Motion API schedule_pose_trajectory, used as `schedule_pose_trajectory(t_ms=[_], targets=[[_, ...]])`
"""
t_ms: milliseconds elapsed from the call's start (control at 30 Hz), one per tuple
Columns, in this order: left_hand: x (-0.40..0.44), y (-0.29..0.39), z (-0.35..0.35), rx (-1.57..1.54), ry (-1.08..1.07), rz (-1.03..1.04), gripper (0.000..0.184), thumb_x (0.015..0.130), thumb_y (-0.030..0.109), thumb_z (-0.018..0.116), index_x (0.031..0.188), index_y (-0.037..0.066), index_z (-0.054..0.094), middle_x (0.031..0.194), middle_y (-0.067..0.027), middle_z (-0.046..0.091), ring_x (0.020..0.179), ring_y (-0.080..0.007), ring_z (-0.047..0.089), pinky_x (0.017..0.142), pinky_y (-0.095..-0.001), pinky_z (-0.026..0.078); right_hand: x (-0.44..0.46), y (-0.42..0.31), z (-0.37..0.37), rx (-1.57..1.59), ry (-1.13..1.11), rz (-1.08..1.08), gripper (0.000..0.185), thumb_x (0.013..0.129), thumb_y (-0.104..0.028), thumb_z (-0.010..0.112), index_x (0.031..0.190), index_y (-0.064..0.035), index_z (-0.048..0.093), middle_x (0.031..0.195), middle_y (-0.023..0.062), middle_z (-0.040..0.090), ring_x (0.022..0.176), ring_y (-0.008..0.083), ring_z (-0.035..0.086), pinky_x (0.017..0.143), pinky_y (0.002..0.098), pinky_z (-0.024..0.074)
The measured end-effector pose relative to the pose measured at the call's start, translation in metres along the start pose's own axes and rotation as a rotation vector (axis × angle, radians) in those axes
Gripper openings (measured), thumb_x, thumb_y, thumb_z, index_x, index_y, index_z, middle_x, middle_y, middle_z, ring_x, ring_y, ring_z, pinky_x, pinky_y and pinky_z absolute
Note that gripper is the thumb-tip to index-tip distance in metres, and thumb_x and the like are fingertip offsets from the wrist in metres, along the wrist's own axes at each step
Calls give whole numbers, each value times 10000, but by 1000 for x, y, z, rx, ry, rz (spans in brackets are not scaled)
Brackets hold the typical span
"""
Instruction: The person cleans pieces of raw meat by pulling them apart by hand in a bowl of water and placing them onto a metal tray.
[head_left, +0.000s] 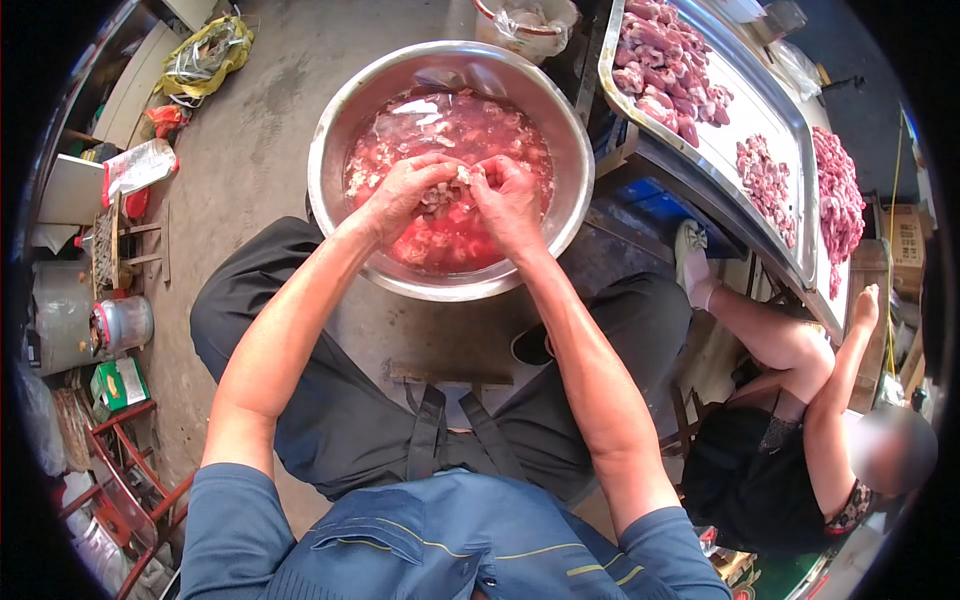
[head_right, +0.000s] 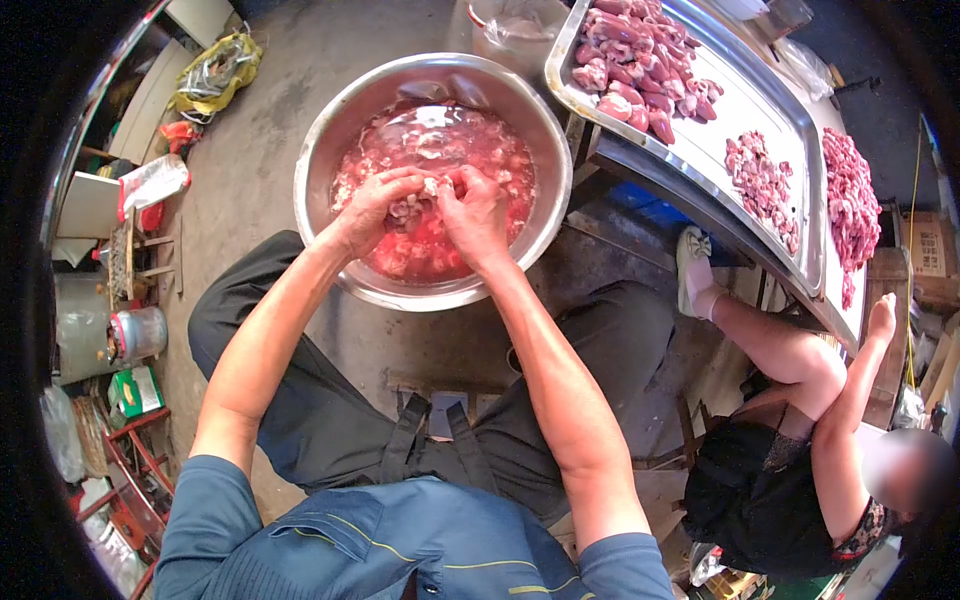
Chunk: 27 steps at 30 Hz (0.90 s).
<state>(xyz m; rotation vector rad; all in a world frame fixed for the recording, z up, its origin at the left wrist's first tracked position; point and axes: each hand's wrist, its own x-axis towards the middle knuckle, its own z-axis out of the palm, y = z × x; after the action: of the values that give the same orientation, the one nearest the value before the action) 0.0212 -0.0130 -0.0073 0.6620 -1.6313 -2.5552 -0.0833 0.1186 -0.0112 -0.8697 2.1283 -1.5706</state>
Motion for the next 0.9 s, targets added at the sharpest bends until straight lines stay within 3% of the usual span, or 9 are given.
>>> schedule_pose_trajectory(t_ms=[167, 233, 300, 467, 500, 567, 633, 700, 900], targets=[[7, -8, -9, 41, 43, 15, 192, 896, 126, 604, 1062, 32, 624, 839, 21, 615, 681, -41, 536, 599, -192, 429, 0, 1, -1, -51, 42, -31, 124, 802, -123, 647, 850, -9, 655, 681, 124, 652, 610, 180, 639, 572, 334, 490], [10, -10, -7, 55, 145, 112, 218, 848, 107, 618, 1056, 43, 600, 780, 13, 612, 599, -41, 508, 518, -177, 377, 0, 0, -3, -56, 52, -4, 130, 799, -133, 649, 844, -11, 656, 670, 121, 648, 615, 185, 640, 582, 338, 492], [9, -9, -5, 85, 175, 141, 217, 846, 103, 621, 1054, 47, 598, 787, 12, 612, 616, -40, 512, 532, -177, 391, 1, 0, -4, -61, 60, 24, 136, 795, -143, 651, 838, -14, 657, 659, 118, 643, 620, 190, 642, 592, 342, 494], [5, 0, -5, 199, 207, 223, 194, 844, 112, 633, 1027, 54, 600, 807, 9, 612, 678, -44, 533, 582, -186, 432, -3, -13, -7, -72, -100, -41, 431, 742, -189, 684, 1124, -6, 606, 995, 160, 653, 768, 240, 665, 709, 358, 521], [5, 3, -6, 237, 170, 231, 175, 844, 121, 639, 1003, 57, 605, 806, 7, 609, 692, -47, 538, 592, -194, 440, -2, -8, -6, -72, -100, -41, 431, 742, -189, 684, 1124, -6, 606, 995, 160, 653, 768, 240, 665, 709, 358, 521], [4, 7, -6, 275, 132, 237, 157, 843, 131, 645, 979, 59, 610, 805, 6, 606, 707, -51, 543, 603, -201, 448, -1, 3, -1, -216, -152, -348, 581, 719, -220, 698, 1233, -2, 539, 1127, 172, 608, 840, 301, 662, 769, 397, 521], [1, 13, -2, 410, 56, 200, 123, 847, 147, 647, 927, 59, 616, 791, 7, 598, 699, -53, 542, 596, -209, 446, -6, -2, 1, -219, -121, -356, 477, 746, -219, 669, 1166, -12, 580, 1035, 177, 635, 871, 348, 653, 787, 427, 511], [-3, 19, 0, 453, 39, 157, 113, 853, 150, 639, 912, 56, 616, 785, 5, 597, 691, -52, 539, 588, -212, 442, -7, -4, -2, -171, -233, -156, 333, 781, -201, 634, 1061, -21, 610, 932, 189, 649, 869, 361, 646, 774, 440, 507], [-2, 13, -3, 441, 1, 106, 119, 869, 175, 626, 900, 61, 613, 761, 13, 588, 656, -53, 529, 558, -210, 419, -9, -6, -5, -367, -274, -208, 170, 854, -175, 577, 905, -13, 592, 869, 209, 642, 860, 389, 621, 734, 485, 486]])
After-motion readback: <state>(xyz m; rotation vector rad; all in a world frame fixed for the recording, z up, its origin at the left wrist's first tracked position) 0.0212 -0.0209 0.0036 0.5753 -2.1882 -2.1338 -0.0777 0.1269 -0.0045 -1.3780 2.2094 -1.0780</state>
